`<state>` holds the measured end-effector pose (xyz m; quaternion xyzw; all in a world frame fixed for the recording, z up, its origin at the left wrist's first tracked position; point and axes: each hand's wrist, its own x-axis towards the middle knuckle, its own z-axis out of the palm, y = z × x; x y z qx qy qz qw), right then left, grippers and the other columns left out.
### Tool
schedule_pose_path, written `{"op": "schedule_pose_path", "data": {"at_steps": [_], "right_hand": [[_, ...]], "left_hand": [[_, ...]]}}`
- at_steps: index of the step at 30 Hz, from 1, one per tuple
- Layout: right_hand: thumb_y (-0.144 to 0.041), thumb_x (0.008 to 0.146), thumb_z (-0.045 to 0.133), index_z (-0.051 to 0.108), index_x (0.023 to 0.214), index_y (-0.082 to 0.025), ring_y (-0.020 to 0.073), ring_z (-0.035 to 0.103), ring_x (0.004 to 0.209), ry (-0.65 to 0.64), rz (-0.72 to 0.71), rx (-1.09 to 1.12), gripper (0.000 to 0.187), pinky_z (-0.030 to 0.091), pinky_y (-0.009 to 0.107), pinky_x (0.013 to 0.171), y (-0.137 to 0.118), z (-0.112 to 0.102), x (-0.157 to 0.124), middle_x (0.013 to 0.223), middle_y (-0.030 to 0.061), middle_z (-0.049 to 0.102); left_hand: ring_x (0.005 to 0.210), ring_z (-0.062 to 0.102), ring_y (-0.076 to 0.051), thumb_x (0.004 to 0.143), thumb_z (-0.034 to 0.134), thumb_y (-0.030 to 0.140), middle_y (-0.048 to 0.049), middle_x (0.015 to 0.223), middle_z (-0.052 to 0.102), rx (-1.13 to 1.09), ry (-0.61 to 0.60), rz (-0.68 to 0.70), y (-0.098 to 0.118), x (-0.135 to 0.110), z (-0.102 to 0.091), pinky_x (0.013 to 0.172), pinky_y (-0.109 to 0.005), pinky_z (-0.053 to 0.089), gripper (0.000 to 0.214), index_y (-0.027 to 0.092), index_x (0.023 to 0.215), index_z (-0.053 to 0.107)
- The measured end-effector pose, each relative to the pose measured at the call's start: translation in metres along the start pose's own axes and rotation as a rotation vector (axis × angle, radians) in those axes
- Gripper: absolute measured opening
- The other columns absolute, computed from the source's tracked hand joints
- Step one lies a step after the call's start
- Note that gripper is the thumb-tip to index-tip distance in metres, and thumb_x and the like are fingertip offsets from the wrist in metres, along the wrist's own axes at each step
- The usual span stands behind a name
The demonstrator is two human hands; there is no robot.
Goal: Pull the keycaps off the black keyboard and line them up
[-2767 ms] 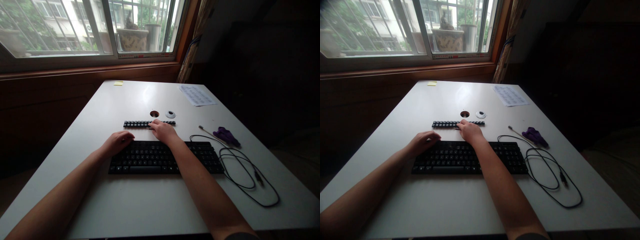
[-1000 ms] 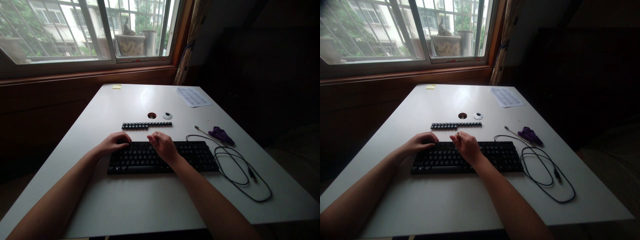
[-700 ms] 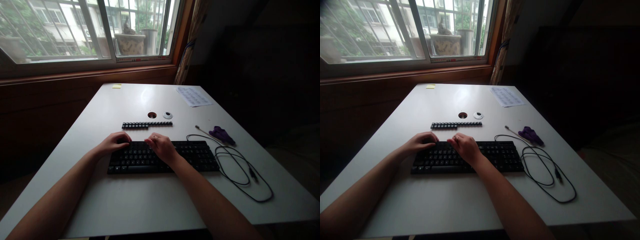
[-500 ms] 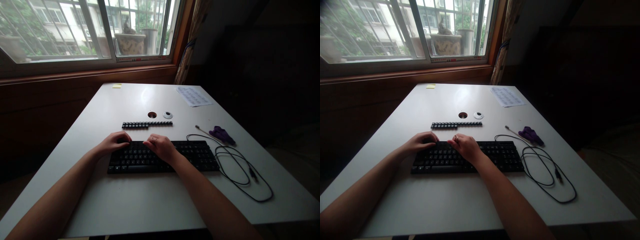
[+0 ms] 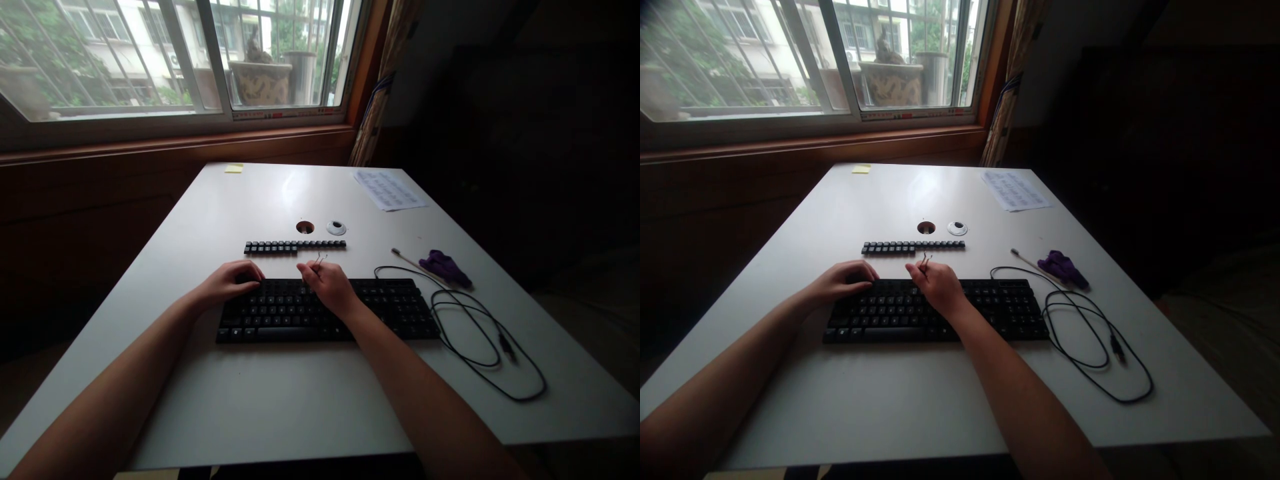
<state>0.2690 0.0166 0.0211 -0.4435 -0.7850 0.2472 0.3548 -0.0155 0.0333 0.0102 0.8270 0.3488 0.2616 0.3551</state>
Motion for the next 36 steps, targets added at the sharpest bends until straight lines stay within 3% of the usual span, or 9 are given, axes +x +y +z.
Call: {"op": "schedule_pose_path", "data": {"at_steps": [13,20,36], "right_hand": [[-0.057,0.096,0.044,0.059,0.067,-0.019,0.0102,0.051,0.046,-0.048,0.131,0.168,0.05,0.04,0.024,0.053,0.006,0.002,0.001,0.048,-0.0029,0.053],[-0.06,0.093,0.045,0.06,0.068,-0.019,0.0101,0.05,0.04,0.022,0.241,0.227,0.051,0.04,0.024,0.049,0.014,0.003,0.005,0.046,-0.0031,0.053],[-0.062,0.093,0.045,0.061,0.068,-0.019,0.0116,0.054,0.045,0.03,0.21,0.195,0.052,0.041,0.024,0.05,0.013,0.002,0.003,0.047,-0.0017,0.054]], "left_hand": [[0.095,0.064,-0.021,0.09,0.062,0.034,-0.0094,0.101,0.07,-0.009,0.002,-0.003,0.001,0.0,0.0,0.087,-0.035,0.051,0.019,0.016,0.092,0.067],[0.095,0.065,-0.022,0.089,0.063,0.033,-0.0089,0.102,0.07,-0.003,0.0,-0.017,-0.003,-0.001,0.001,0.087,-0.035,0.051,0.017,0.017,0.092,0.067],[0.094,0.065,-0.022,0.088,0.065,0.036,-0.0091,0.101,0.07,-0.019,0.014,-0.033,0.0,0.0,0.001,0.086,-0.035,0.052,0.019,0.017,0.092,0.068]]}}
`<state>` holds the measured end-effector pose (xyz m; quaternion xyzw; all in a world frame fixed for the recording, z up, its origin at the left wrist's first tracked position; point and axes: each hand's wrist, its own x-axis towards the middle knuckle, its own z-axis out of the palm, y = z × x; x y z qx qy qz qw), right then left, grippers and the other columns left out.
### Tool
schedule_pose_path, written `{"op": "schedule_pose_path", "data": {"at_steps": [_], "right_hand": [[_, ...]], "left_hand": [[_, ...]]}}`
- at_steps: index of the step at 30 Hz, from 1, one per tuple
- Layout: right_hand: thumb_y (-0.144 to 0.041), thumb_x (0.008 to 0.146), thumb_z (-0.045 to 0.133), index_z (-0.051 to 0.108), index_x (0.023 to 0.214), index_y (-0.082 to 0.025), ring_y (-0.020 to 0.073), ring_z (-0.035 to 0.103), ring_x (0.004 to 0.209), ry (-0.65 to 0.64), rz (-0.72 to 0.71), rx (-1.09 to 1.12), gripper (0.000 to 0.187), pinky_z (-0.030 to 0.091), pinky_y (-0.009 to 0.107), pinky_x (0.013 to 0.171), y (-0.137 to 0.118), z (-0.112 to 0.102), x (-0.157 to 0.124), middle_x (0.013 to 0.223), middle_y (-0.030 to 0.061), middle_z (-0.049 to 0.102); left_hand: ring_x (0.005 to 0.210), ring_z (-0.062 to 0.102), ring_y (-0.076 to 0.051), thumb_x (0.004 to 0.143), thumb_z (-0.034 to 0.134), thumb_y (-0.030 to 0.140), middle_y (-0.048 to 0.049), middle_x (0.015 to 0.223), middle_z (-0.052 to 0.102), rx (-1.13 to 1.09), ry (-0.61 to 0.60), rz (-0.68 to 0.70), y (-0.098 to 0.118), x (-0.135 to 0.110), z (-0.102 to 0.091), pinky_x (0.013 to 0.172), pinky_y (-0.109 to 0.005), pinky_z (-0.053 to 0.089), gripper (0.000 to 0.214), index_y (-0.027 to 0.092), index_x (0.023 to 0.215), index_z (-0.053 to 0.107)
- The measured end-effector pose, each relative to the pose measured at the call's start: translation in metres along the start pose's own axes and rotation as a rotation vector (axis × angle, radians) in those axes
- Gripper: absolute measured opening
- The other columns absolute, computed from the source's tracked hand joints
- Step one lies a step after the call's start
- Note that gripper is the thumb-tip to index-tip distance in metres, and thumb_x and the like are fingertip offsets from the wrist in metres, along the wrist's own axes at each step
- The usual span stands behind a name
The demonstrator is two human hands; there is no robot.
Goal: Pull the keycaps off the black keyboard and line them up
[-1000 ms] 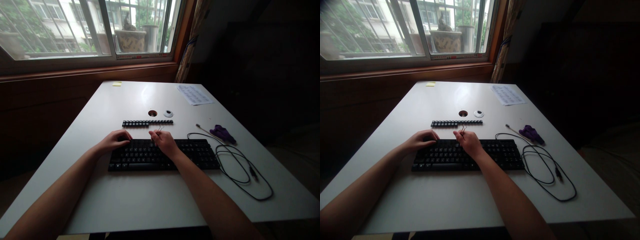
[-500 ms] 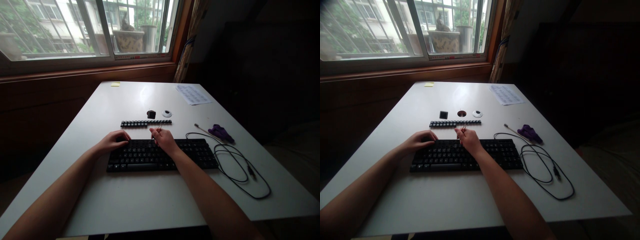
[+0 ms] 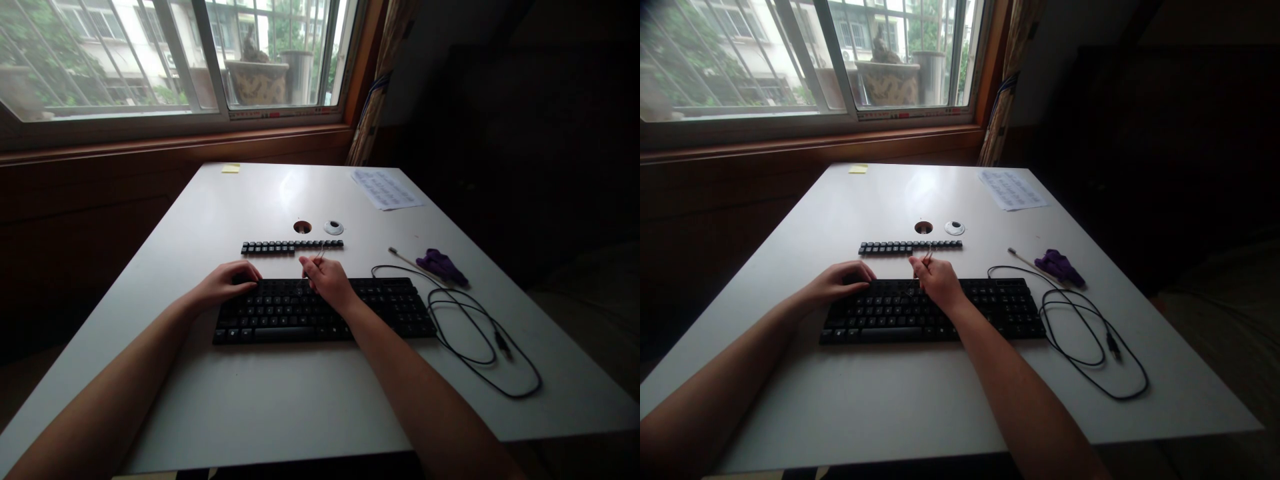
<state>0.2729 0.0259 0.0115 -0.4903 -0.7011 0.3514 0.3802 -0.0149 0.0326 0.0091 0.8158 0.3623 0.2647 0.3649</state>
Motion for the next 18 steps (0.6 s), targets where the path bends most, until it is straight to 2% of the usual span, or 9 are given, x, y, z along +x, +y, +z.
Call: {"op": "schedule_pose_path", "data": {"at_steps": [9,14,18], "right_hand": [[-0.058,0.096,0.041,0.06,0.066,-0.019,0.0118,0.054,0.048,0.008,-0.061,-0.047,0.052,0.042,0.025,0.055,-0.003,-0.001,-0.002,0.048,-0.0024,0.052],[-0.048,0.099,0.044,0.062,0.073,-0.02,0.0135,0.058,0.061,-0.016,-0.325,-0.262,0.043,0.042,0.027,0.064,-0.01,0.001,-0.011,0.066,0.0024,0.065],[-0.044,0.099,0.045,0.065,0.081,-0.02,0.0148,0.059,0.066,-0.088,-0.494,-0.487,0.036,0.038,0.028,0.063,-0.012,0.004,-0.017,0.079,0.0047,0.07]], "left_hand": [[0.093,0.065,-0.022,0.089,0.063,0.036,-0.0093,0.1,0.07,0.003,0.0,0.02,-0.001,0.0,0.0,0.085,-0.036,0.053,0.02,0.017,0.094,0.068],[0.094,0.064,-0.022,0.089,0.063,0.034,-0.0087,0.1,0.07,0.013,-0.001,0.015,0.001,0.0,0.0,0.086,-0.035,0.052,0.018,0.017,0.095,0.068],[0.094,0.064,-0.022,0.089,0.064,0.033,-0.0082,0.1,0.069,0.013,0.002,0.013,0.0,0.0,0.001,0.086,-0.034,0.051,0.018,0.017,0.095,0.067]]}}
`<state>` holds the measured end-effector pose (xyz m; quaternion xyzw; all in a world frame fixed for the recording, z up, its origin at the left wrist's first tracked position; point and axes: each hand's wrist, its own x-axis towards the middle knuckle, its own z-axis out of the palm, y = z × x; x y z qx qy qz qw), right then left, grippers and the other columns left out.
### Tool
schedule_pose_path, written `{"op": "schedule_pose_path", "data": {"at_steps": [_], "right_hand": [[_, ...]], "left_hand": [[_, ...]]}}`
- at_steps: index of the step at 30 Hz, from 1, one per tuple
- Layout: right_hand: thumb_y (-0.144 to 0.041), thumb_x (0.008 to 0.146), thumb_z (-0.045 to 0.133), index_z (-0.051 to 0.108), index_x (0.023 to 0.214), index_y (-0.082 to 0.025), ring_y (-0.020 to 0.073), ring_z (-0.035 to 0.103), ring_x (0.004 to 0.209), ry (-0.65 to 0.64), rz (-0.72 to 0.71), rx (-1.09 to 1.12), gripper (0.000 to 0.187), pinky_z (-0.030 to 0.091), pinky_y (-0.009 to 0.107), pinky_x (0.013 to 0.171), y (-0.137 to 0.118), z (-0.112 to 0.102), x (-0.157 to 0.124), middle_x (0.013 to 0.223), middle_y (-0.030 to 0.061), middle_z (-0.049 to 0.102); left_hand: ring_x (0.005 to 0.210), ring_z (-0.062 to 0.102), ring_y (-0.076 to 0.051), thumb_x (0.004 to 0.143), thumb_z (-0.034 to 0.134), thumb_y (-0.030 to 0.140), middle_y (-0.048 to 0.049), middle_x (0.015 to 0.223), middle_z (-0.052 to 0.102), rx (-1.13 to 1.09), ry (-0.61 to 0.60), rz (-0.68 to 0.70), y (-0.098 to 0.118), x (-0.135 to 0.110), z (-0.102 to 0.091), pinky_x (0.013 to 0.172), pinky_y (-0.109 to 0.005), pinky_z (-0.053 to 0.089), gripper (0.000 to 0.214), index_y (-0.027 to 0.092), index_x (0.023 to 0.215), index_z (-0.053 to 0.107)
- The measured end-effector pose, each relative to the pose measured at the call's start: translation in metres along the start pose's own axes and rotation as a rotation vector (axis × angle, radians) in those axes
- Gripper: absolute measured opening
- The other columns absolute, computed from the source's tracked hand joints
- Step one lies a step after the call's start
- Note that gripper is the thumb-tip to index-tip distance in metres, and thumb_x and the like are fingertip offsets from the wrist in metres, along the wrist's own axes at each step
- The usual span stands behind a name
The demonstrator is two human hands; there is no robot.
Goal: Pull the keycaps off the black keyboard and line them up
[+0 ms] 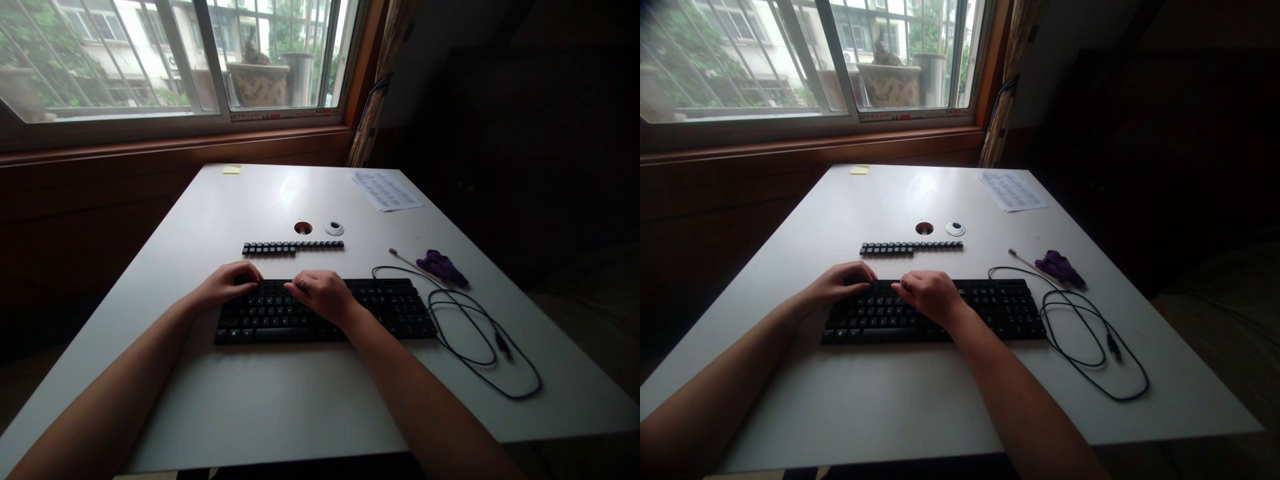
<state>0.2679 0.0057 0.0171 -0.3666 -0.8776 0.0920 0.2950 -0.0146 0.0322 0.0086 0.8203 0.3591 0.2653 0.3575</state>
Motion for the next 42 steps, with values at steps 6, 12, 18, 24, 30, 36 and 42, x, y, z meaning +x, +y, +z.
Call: {"op": "schedule_pose_path", "data": {"at_steps": [6,12,18,24,30,36,42], "right_hand": [[-0.043,0.099,0.047,0.065,0.081,-0.02,0.015,0.06,0.067,0.023,0.039,0.012,0.035,0.039,0.028,0.065,0.006,0.001,0.002,0.078,0.0046,0.07],[-0.047,0.097,0.049,0.064,0.077,-0.018,0.0134,0.058,0.061,0.069,0.208,0.218,0.037,0.042,0.026,0.063,0.016,-0.001,0.006,0.067,0.0019,0.065],[-0.046,0.097,0.049,0.063,0.076,-0.018,0.0135,0.058,0.061,0.08,0.219,0.207,0.037,0.042,0.026,0.063,0.015,-0.001,0.007,0.067,0.0022,0.065],[-0.042,0.1,0.043,0.065,0.08,-0.018,0.0141,0.059,0.065,0.056,0.027,-0.114,0.038,0.037,0.028,0.062,0.0,0.001,0.003,0.076,0.0042,0.07],[-0.042,0.101,0.042,0.065,0.08,-0.019,0.0136,0.058,0.063,-0.008,-0.039,-0.196,0.039,0.032,0.029,0.058,-0.006,0.002,0.003,0.074,0.0029,0.069],[-0.043,0.098,0.049,0.065,0.079,-0.018,0.0134,0.059,0.062,0.051,0.183,0.073,0.036,0.04,0.027,0.063,0.008,-0.002,0.006,0.069,0.0024,0.066],[-0.046,0.096,0.05,0.063,0.074,-0.019,0.0135,0.058,0.06,0.065,0.288,0.223,0.038,0.042,0.026,0.061,0.016,-0.002,0.008,0.062,0.0015,0.063]], "left_hand": [[0.094,0.064,-0.022,0.089,0.064,0.033,-0.0082,0.1,0.07,0.0,-0.001,0.004,-0.001,0.0,0.0,0.086,-0.034,0.051,0.017,0.017,0.093,0.067],[0.094,0.064,-0.022,0.089,0.064,0.035,-0.0083,0.1,0.07,0.013,0.001,-0.01,-0.002,0.0,0.0,0.084,-0.034,0.051,0.019,0.017,0.09,0.067],[0.094,0.064,-0.022,0.089,0.063,0.035,-0.0082,0.101,0.069,0.018,0.001,-0.016,-0.003,-0.001,0.001,0.085,-0.036,0.051,0.018,0.017,0.091,0.066],[0.094,0.064,-0.022,0.09,0.063,0.034,-0.008,0.101,0.069,0.029,0.0,-0.002,-0.003,0.0,0.001,0.085,-0.035,0.051,0.017,0.017,0.091,0.066],[0.094,0.064,-0.021,0.09,0.063,0.033,-0.0076,0.1,0.069,0.025,0.001,0.016,-0.003,0.0,0.001,0.085,-0.034,0.05,0.017,0.017,0.091,0.066],[0.095,0.064,-0.022,0.089,0.063,0.033,-0.0077,0.101,0.069,0.025,-0.002,0.004,-0.003,0.0,0.001,0.085,-0.035,0.05,0.016,0.017,0.091,0.067],[0.095,0.064,-0.021,0.09,0.063,0.033,-0.0071,0.102,0.069,0.022,-0.008,0.007,-0.003,0.0,0.001,0.086,-0.035,0.05,0.015,0.018,0.091,0.066]]}}
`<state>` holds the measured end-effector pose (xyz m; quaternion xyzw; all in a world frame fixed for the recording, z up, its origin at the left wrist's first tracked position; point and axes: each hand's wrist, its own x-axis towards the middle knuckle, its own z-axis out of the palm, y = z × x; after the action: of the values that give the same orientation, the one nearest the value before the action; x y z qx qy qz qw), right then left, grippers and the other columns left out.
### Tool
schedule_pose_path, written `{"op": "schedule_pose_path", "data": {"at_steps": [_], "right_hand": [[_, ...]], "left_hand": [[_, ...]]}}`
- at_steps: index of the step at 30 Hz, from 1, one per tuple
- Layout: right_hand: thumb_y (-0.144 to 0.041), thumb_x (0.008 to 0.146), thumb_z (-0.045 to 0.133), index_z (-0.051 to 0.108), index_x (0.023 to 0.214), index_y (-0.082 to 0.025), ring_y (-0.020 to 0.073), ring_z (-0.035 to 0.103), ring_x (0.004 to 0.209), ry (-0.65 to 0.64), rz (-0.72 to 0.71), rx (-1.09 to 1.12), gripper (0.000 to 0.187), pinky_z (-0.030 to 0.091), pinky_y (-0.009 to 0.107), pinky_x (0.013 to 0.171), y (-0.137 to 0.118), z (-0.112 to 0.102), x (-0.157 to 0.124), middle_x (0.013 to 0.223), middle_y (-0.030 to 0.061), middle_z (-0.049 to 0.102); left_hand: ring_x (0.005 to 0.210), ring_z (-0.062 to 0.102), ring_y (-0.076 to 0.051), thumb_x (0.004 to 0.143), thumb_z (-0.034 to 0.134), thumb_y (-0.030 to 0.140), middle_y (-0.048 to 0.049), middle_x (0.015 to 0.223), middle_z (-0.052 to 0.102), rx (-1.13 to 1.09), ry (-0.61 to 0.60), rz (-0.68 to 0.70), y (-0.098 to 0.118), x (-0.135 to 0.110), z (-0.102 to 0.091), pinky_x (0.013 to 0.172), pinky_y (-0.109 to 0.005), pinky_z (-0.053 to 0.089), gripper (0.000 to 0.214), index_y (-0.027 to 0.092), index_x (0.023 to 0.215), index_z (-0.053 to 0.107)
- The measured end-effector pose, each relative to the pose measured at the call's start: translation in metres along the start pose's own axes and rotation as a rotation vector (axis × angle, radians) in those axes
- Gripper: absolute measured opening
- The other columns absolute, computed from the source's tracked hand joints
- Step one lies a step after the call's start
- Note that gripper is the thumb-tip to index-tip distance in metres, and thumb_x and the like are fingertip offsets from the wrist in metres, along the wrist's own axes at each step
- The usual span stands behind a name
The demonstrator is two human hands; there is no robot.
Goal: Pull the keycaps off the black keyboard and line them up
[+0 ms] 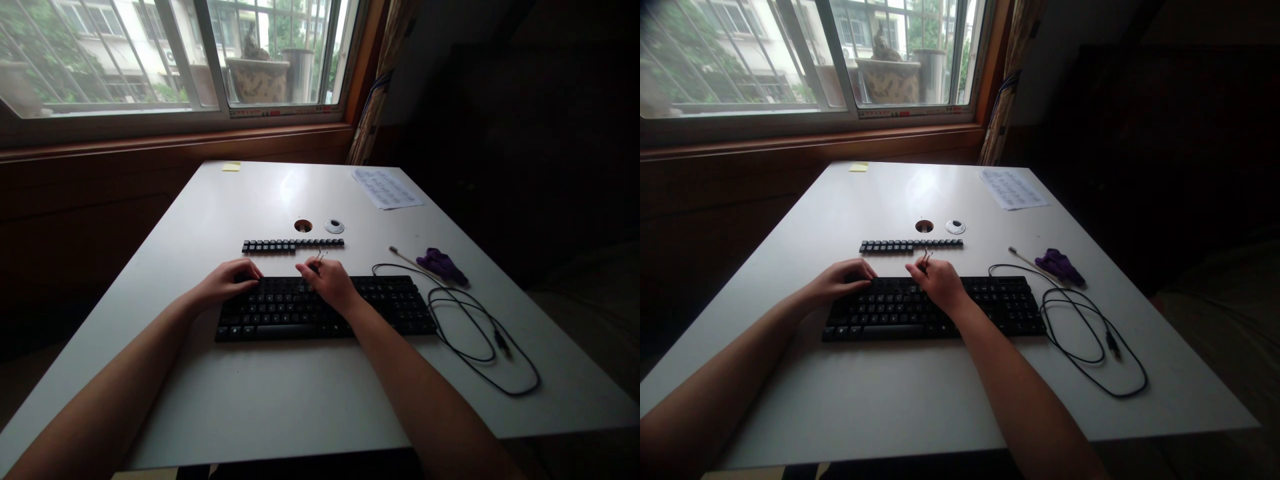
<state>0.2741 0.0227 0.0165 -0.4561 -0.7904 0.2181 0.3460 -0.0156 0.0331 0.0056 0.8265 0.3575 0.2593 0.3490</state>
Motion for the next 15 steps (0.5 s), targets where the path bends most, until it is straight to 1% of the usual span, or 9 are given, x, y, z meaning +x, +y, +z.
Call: {"op": "schedule_pose_path", "data": {"at_steps": [2,4,6,9,12,15], "right_hand": [[-0.045,0.097,0.05,0.063,0.074,-0.018,0.0135,0.059,0.06,0.002,-0.008,-0.014,0.038,0.041,0.026,0.061,0.0,0.001,-0.001,0.062,0.0015,0.063],[-0.044,0.098,0.049,0.064,0.076,-0.018,0.0136,0.059,0.061,0.012,-0.05,-0.077,0.037,0.041,0.026,0.063,-0.003,0.002,-0.003,0.065,0.0023,0.065],[-0.043,0.099,0.047,0.065,0.08,-0.018,0.014,0.06,0.064,0.007,-0.119,-0.185,0.036,0.04,0.027,0.064,-0.008,0.003,-0.006,0.071,0.0035,0.067],[-0.043,0.1,0.043,0.066,0.086,-0.019,0.0145,0.061,0.068,-0.046,-0.225,-0.353,0.036,0.037,0.028,0.063,-0.018,0.001,-0.011,0.08,0.0043,0.07],[-0.043,0.099,0.045,0.065,0.09,-0.02,0.0151,0.061,0.07,-0.088,-0.232,-0.438,0.032,0.034,0.029,0.061,-0.025,-0.004,-0.013,0.084,0.0041,0.071],[-0.042,0.098,0.047,0.064,0.09,-0.02,0.0149,0.06,0.069,-0.116,-0.206,-0.429,0.029,0.033,0.029,0.061,-0.025,-0.008,-0.012,0.083,0.0037,0.07]], "left_hand": [[0.095,0.064,-0.021,0.09,0.063,0.033,-0.0071,0.101,0.069,0.003,-0.001,0.003,0.0,0.0,0.0,0.086,-0.035,0.05,0.015,0.018,0.091,0.066],[0.095,0.064,-0.021,0.09,0.063,0.032,-0.0073,0.101,0.069,0.003,0.0,0.004,-0.001,0.0,0.0,0.085,-0.034,0.05,0.015,0.018,0.091,0.066],[0.094,0.064,-0.021,0.09,0.063,0.032,-0.0074,0.101,0.069,0.001,0.005,0.001,0.0,0.0,0.0,0.084,-0.034,0.05,0.015,0.018,0.091,0.066],[0.093,0.064,-0.021,0.089,0.063,0.032,-0.0073,0.1,0.069,-0.001,0.013,-0.004,0.001,0.0,0.0,0.084,-0.034,0.05,0.015,0.018,0.091,0.066],[0.093,0.064,-0.021,0.089,0.064,0.033,-0.0077,0.1,0.069,-0.004,0.019,0.003,0.002,0.0,0.001,0.084,-0.034,0.051,0.016,0.017,0.091,0.067],[0.093,0.064,-0.022,0.089,0.063,0.035,-0.0083,0.1,0.069,0.0,0.021,0.006,0.002,0.0,0.001,0.085,-0.035,0.051,0.018,0.017,0.09,0.067]]}}
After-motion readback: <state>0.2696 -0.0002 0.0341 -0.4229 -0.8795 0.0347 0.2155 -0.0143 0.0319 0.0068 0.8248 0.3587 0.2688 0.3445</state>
